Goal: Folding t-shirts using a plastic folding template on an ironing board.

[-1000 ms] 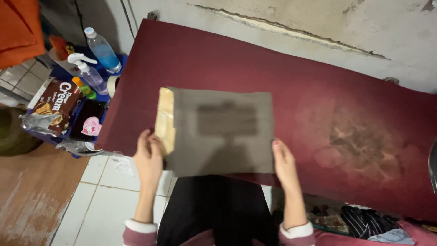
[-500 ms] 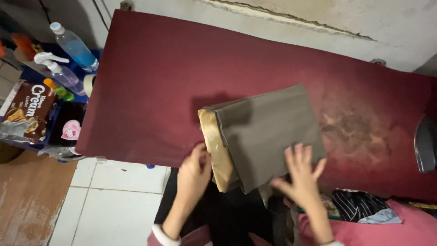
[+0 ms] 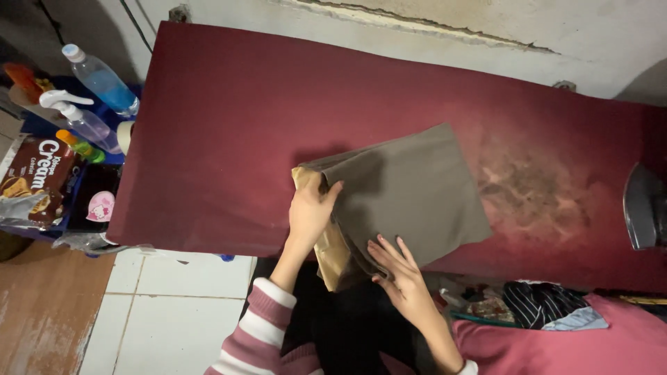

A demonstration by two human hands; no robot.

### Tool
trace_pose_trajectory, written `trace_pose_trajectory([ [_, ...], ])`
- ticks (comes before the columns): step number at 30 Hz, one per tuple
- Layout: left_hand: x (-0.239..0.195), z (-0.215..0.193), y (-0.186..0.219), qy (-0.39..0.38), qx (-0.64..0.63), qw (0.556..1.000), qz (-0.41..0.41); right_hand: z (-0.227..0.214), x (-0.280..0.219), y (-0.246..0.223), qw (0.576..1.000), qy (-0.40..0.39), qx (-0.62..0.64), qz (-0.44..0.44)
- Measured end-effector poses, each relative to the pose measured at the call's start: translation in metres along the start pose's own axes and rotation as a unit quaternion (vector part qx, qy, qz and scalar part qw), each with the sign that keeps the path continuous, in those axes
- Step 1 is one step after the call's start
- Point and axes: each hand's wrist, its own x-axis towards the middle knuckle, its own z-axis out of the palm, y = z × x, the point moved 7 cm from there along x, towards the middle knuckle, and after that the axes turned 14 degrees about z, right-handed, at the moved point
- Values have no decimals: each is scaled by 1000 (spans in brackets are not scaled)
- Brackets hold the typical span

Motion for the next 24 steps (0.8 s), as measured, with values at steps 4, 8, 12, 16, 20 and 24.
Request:
trace_pose_trajectory([
  [4,-6,8,3,32,-118,992,28,-1,-7,-10,995,87,42,-20],
  [8,-6,11,-14,120,-180,976,10,45,1,7,992,73,-89,-44],
  [12,-2,10,-19,147,-195,969,34,57,-2,14,987,23,-152,-40],
  [16,-11,-1,-8,131,-138,982,-8,63,-10,6,985,-11,-169,-25],
  [20,-10,-16,20,37,25,995,-87,60,-6,-19,985,-8,-172,-31],
  [24,-12,9,45,-7,256,966,-44,43,6,-25,986,-35,-155,-48],
])
